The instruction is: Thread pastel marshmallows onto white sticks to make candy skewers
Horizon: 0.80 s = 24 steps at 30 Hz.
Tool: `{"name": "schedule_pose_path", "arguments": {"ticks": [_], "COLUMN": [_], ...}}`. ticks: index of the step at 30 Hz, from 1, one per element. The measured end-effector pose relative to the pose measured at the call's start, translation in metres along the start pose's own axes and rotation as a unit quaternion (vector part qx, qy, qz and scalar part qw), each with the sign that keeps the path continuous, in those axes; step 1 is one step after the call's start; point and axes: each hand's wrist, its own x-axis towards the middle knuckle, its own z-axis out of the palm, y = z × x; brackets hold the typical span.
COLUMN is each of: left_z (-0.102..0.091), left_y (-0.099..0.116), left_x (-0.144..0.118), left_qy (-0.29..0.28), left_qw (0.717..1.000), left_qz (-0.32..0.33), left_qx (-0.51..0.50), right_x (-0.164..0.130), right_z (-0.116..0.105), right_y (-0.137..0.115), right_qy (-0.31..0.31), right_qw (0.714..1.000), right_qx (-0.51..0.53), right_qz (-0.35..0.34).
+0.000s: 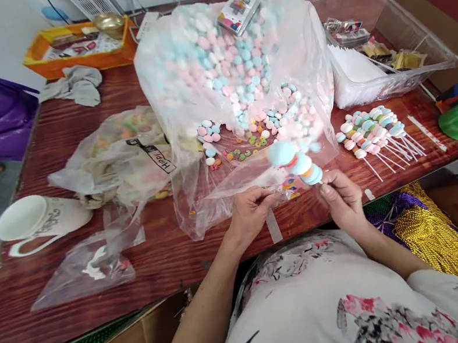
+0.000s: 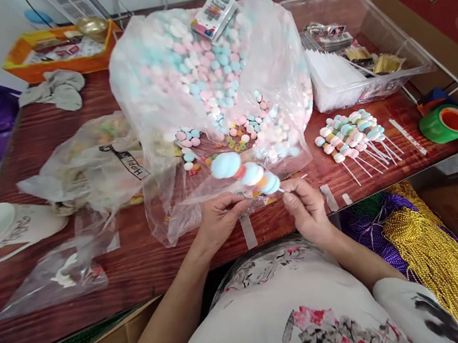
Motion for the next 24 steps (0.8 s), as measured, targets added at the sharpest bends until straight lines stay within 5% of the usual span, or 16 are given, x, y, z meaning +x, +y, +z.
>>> {"name": "schedule_pose_path", "arguments": {"ticks": [3,8,15,24], "left_z": [0.004,0.006,0.014,0.021], "left_y": [0.01,0.016,0.014,0.002], "left_x": [-0.003,-0.007,-0.005,-0.014], "left_qy": [0.018,0.064,0.083,0.032], "left_qw": [1.0,0.997,0.991,0.979], "left_qz": [0.023,0.05,0.103,0.179], "left_qx": [-0.004,0.002,0.036,0.095], "right_x": [0.01,0.015,0.007,0.011], "right_z": [0.021,0.032,0.029,0.024], "right_y": [0.002,0.013,0.03,0.043], "right_qy": [-0.017,0.05,0.047,0.018], "right_qw": [0.996,0.981,0.983,0.981], "right_qx": [-0.06,-0.123,-0.141,-0.169], "right_qz": [-0.067,-0.141,-0.108,-0.095]}}
